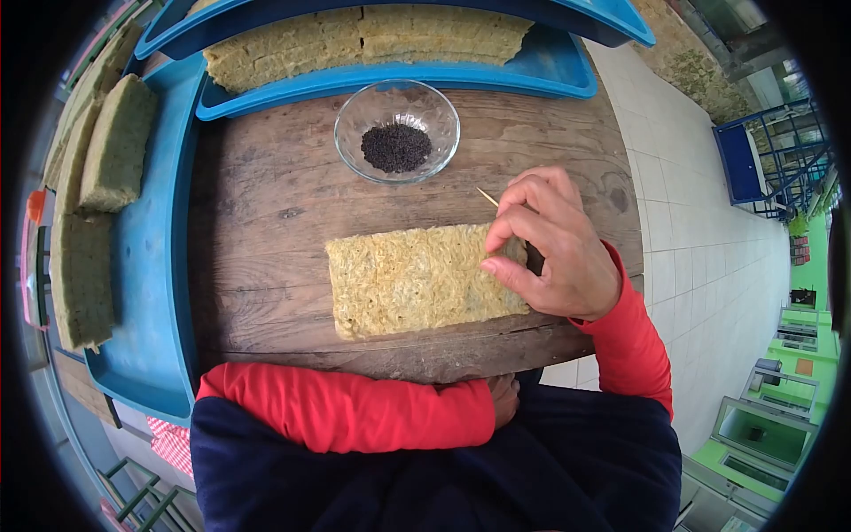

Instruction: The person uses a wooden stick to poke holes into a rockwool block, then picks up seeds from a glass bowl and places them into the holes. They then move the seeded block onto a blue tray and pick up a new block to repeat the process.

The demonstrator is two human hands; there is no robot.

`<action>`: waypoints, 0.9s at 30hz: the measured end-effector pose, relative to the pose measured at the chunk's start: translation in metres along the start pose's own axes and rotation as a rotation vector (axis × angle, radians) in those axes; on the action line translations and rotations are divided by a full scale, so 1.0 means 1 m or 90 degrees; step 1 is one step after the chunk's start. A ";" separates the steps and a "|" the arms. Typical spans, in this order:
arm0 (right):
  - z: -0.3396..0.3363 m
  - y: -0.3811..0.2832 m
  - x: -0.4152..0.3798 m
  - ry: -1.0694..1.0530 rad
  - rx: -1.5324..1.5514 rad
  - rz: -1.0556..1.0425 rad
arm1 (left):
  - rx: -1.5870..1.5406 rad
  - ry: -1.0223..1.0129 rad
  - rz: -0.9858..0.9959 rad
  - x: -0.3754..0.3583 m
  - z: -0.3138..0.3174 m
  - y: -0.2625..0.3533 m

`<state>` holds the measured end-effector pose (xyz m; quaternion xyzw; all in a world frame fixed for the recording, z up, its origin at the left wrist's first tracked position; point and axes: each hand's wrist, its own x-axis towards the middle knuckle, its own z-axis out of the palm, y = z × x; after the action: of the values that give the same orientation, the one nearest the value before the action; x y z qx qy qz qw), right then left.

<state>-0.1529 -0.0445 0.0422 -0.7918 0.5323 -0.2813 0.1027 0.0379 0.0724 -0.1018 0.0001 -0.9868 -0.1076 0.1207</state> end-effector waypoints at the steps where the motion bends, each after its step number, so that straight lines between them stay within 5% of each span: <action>1: 0.001 0.000 0.000 -0.003 -0.006 0.002 | -0.003 -0.015 0.001 0.000 -0.001 0.000; 27: 0.007 -0.006 0.002 0.011 -0.127 -0.057 | 0.061 -0.002 0.021 0.003 -0.010 -0.003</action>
<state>-0.1442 -0.0445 0.0397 -0.8186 0.5224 -0.2384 0.0061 0.0369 0.0678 -0.0921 -0.0108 -0.9909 -0.0582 0.1206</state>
